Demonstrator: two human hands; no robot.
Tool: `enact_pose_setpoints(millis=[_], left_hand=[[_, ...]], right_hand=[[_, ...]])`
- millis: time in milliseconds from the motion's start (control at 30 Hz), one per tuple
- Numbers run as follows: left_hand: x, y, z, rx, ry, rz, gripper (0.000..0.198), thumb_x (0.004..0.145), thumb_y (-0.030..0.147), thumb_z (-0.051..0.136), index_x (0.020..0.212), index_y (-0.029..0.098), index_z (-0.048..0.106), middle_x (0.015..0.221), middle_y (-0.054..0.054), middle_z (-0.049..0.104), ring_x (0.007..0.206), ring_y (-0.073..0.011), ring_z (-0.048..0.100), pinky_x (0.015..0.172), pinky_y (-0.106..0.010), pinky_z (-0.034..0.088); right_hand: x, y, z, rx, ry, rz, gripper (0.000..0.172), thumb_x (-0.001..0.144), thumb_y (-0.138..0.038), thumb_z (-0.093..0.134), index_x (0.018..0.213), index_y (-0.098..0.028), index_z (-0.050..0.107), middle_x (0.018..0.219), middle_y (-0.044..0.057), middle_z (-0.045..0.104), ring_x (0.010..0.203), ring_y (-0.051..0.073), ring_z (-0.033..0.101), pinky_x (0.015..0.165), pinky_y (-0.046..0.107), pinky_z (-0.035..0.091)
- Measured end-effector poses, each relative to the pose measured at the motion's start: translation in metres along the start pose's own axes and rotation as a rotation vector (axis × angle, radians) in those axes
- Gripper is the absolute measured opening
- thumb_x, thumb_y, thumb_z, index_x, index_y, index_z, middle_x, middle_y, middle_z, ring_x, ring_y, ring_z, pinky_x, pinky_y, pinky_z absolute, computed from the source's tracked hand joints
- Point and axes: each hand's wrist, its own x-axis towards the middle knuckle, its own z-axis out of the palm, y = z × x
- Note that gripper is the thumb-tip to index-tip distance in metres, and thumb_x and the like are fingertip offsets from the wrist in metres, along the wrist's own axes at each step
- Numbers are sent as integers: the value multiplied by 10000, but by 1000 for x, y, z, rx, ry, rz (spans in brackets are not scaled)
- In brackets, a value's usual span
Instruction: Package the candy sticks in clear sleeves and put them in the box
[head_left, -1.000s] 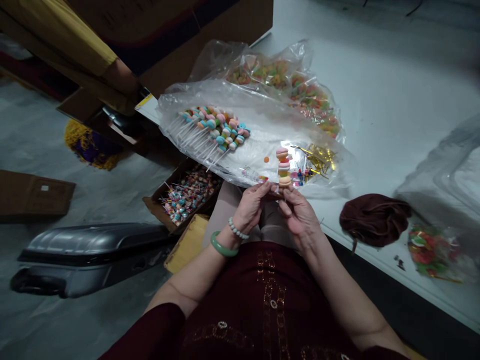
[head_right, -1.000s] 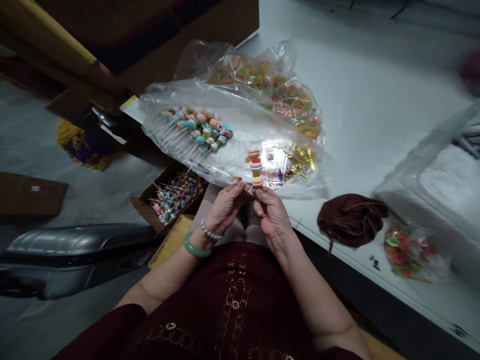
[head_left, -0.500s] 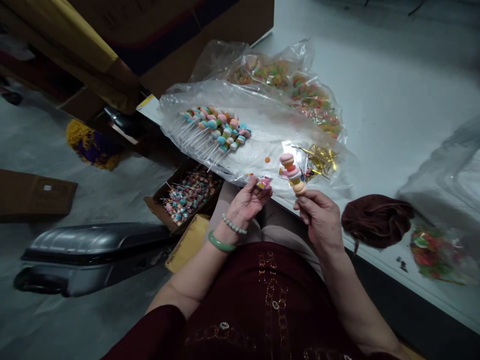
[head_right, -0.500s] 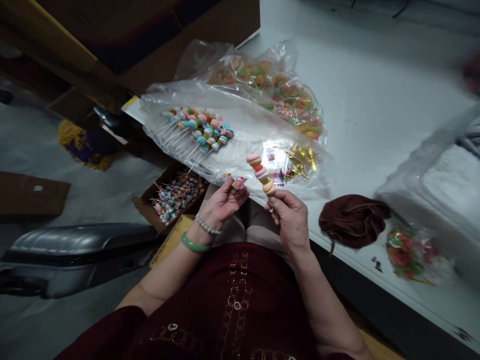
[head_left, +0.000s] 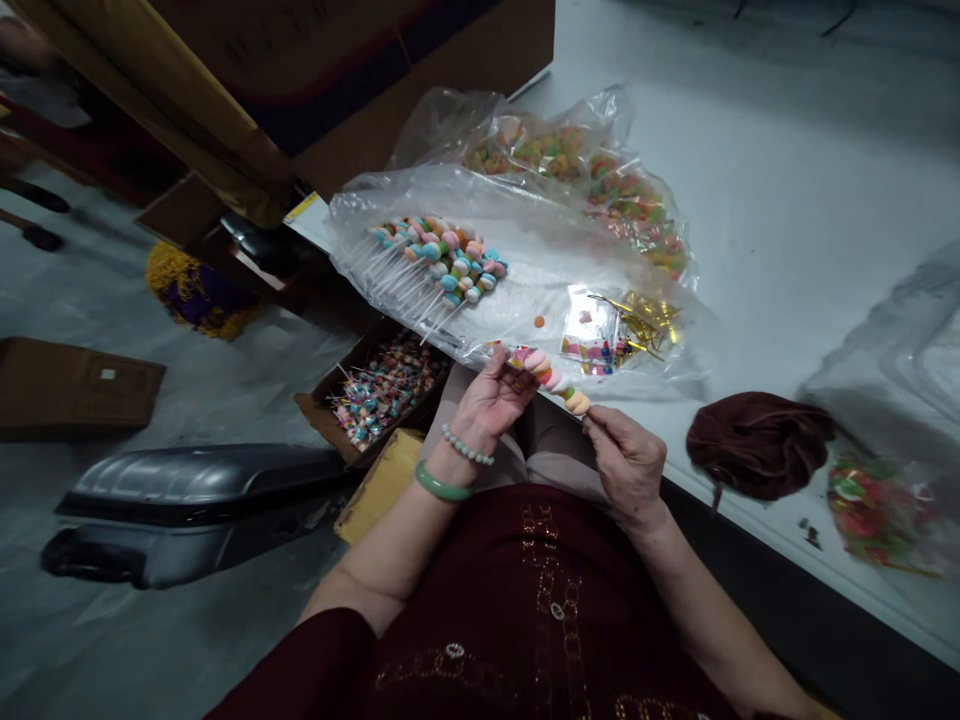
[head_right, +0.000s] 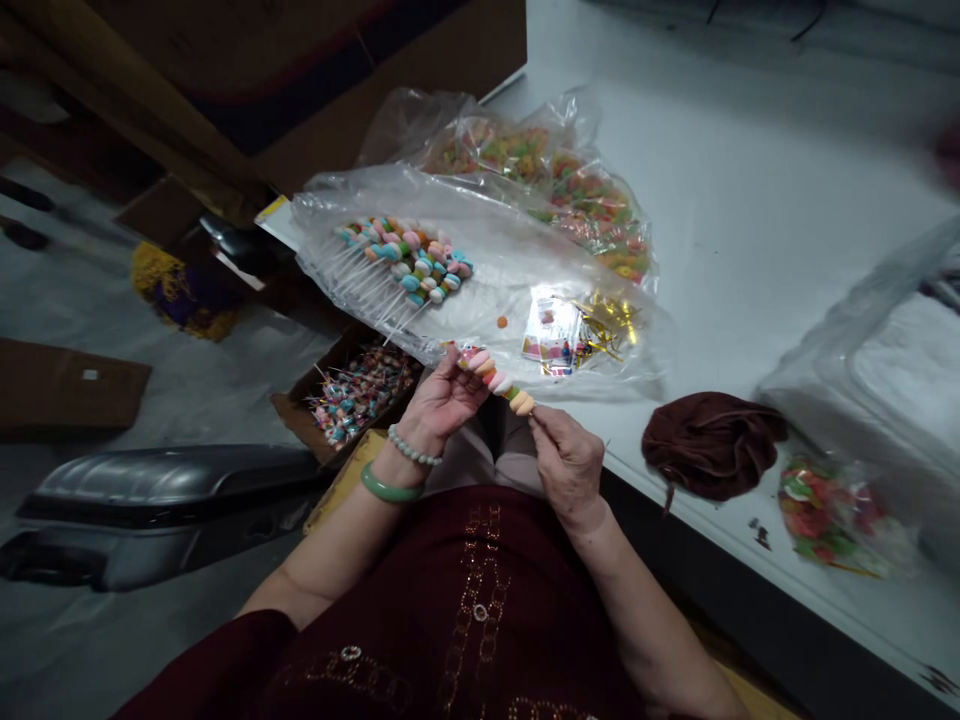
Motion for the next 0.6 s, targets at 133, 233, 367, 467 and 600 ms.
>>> enact_pose_setpoints(millis=[133, 233, 367, 467, 600], left_hand=[[-3, 3, 4, -47, 48, -51, 318, 935, 403, 531, 810, 143, 667, 730, -32, 697, 694, -143, 658, 788, -322, 549], [-2, 4, 3, -42, 59, -49, 308, 942, 380, 524, 824, 137, 671, 749, -45, 707, 699, -144, 666, 810, -327, 551], [0, 3, 1, -25, 61, -35, 286, 937, 352, 542, 789, 135, 656, 755, -54, 713, 697, -150, 675, 822, -345, 556], [0, 0, 2, 17, 70, 35, 239, 895, 308, 615, 727, 139, 631, 692, -38, 688, 668, -148, 668, 823, -352, 557], [1, -3, 4, 63, 62, 238, 142, 831, 226, 691, 734, 137, 637, 698, -19, 681, 673, -138, 667, 783, -318, 554]], right_hand=[[1, 2, 1, 1, -4, 45, 151, 882, -227, 595, 943, -218, 734, 834, 23, 716, 752, 161, 647, 724, 282, 489], [4, -1, 0, 47, -30, 149, 128, 865, -235, 605, 880, -214, 731, 723, -7, 677, 672, 145, 618, 654, 258, 472], [6, 0, 1, 70, -44, 219, 111, 853, -241, 617, 840, -214, 724, 652, -26, 639, 605, 132, 592, 599, 241, 453], [4, 4, 1, -49, -19, 103, 140, 878, -230, 590, 904, -217, 727, 723, -4, 680, 652, 141, 621, 636, 244, 467], [0, 5, 1, -377, 17, -179, 218, 909, -178, 536, 1013, -194, 727, 804, 51, 723, 710, 156, 652, 672, 248, 461]])
